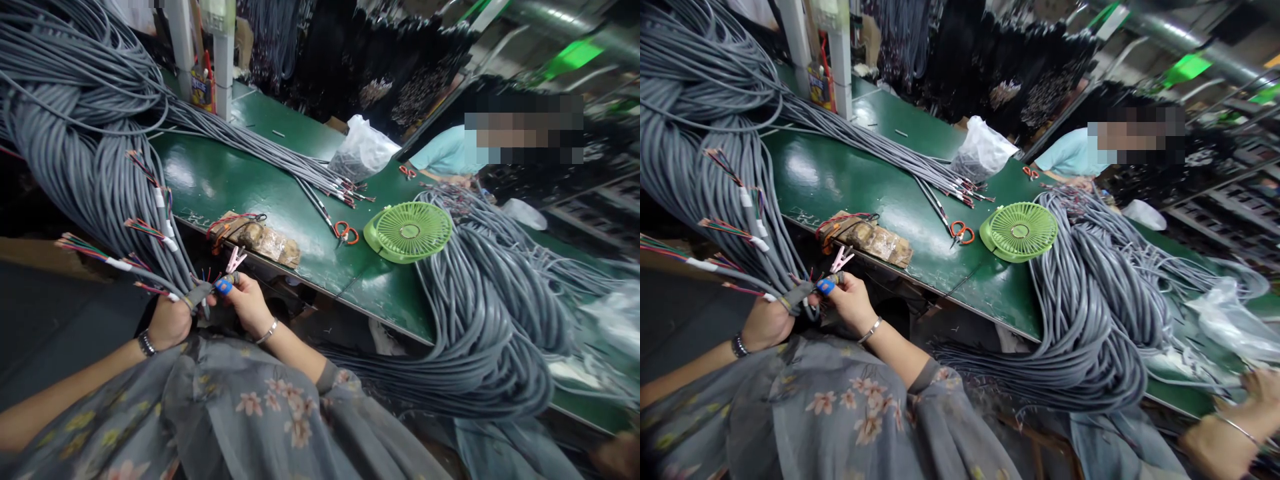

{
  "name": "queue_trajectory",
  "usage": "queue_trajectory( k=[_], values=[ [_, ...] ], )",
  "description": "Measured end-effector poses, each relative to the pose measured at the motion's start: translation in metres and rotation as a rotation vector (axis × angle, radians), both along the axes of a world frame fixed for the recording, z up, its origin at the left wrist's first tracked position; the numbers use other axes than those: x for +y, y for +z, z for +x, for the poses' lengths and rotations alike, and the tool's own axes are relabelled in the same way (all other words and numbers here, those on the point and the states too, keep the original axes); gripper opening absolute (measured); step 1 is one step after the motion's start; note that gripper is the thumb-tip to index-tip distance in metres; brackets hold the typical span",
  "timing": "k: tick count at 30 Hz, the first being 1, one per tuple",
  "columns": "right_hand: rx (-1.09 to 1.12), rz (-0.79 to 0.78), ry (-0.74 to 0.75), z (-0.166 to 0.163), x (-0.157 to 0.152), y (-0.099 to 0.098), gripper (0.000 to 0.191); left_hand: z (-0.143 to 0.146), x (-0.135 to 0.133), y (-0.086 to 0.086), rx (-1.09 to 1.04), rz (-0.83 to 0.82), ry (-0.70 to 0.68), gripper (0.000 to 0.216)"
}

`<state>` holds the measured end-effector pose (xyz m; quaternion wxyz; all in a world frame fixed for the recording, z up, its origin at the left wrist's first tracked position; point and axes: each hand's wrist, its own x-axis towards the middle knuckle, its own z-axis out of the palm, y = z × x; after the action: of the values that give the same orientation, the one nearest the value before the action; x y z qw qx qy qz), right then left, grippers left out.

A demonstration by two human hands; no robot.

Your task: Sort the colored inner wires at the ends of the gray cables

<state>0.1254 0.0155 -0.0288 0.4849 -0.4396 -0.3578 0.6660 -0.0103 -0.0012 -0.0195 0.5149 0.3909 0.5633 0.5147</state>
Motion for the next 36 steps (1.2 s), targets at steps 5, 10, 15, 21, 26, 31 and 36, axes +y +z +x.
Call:
queue_trajectory(
  k=[5, 10, 15, 21, 26, 31, 36],
  values=[
    [-0.001, -0.027, -0.019, 0.0, -0.001, -0.001, 0.045, 0.005, 0.002, 0.005, -0.15, -0.026, 0.065, 0.029],
    [0.008, -0.027, 0.006, 0.001, -0.002, -0.001, 0.043, 0.007, 0.003, 0.005, -0.181, -0.02, 0.086, 0.024],
    [0.012, -0.017, 0.011, -0.001, 0.001, -0.002, 0.044, 0.006, 0.002, 0.004, -0.097, 0.022, 0.083, 0.024],
    [0.062, -0.04, 0.01, -0.007, 0.003, -0.006, 0.041, 0.006, 0.001, 0.006, -0.047, 0.02, 0.051, 0.031],
    [0.073, -0.059, -0.038, -0.009, -0.001, -0.008, 0.034, 0.005, 0.0, 0.004, -0.08, 0.02, 0.072, 0.029],
    [0.135, -0.063, -0.031, -0.009, -0.005, -0.008, 0.032, 0.008, 0.002, 0.008, -0.154, -0.005, 0.113, 0.031],
    [0.23, -0.166, -0.097, 0.004, 0.005, -0.012, 0.033, 0.01, 0.002, 0.023, -0.207, -0.078, 0.14, 0.028]
  ],
)
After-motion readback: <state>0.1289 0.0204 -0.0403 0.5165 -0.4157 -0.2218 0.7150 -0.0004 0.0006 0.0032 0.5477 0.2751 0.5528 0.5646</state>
